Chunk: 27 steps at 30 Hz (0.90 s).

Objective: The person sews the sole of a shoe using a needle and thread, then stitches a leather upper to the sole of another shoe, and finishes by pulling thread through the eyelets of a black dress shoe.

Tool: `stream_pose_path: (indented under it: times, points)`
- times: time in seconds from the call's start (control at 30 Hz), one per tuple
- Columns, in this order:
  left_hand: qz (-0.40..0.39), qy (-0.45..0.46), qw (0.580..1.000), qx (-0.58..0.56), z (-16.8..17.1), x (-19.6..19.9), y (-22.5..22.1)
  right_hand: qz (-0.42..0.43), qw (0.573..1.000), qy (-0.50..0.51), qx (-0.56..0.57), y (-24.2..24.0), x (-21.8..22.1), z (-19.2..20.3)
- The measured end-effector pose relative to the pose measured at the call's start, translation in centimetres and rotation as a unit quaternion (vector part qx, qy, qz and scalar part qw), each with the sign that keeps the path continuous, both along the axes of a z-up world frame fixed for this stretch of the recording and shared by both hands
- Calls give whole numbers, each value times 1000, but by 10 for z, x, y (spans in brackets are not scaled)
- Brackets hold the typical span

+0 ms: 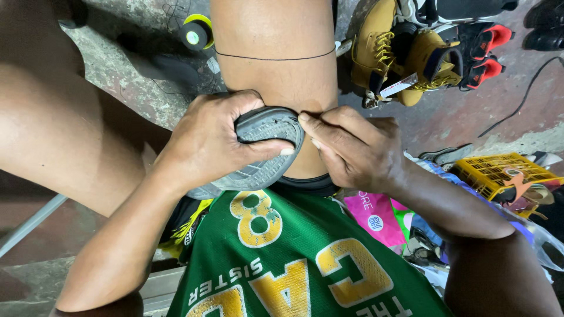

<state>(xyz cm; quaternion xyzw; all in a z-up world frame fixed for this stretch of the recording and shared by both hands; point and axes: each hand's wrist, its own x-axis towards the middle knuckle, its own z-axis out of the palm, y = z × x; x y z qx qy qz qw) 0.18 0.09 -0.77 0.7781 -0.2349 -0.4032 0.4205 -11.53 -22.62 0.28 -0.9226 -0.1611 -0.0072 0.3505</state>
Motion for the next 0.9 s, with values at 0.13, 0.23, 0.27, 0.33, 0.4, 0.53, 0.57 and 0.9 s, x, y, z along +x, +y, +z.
stream_pose_path:
  times: [0.13,0.23,0.27,0.33,0.4,0.53,0.57,0.9]
  points:
    - [-5,-5,1000,-25,-5,0,4,-12,999,38,17,-3,-6,3]
    - [1,4,999,-53,-8,-3,5,-42,995,86,31,0,-16,9]
    - [0,3,998,-61,-8,-3,5,-51,994,94,37,2,-18,10]
    - [1,5,998,-55,-7,-4,6,-66,993,90,26,7,-20,10]
    - [-5,12,999,-37,-6,-4,2,-74,995,66,-11,11,-22,12]
    - [1,-14,1000,-6,-1,-8,-2,-63,994,0,-87,17,-22,13]
    - [2,-22,1000,-5,0,-8,-2,-57,994,-15,-96,16,-20,12]
    - [17,-21,999,-21,0,-7,-3,-12,997,-6,-78,7,-4,9]
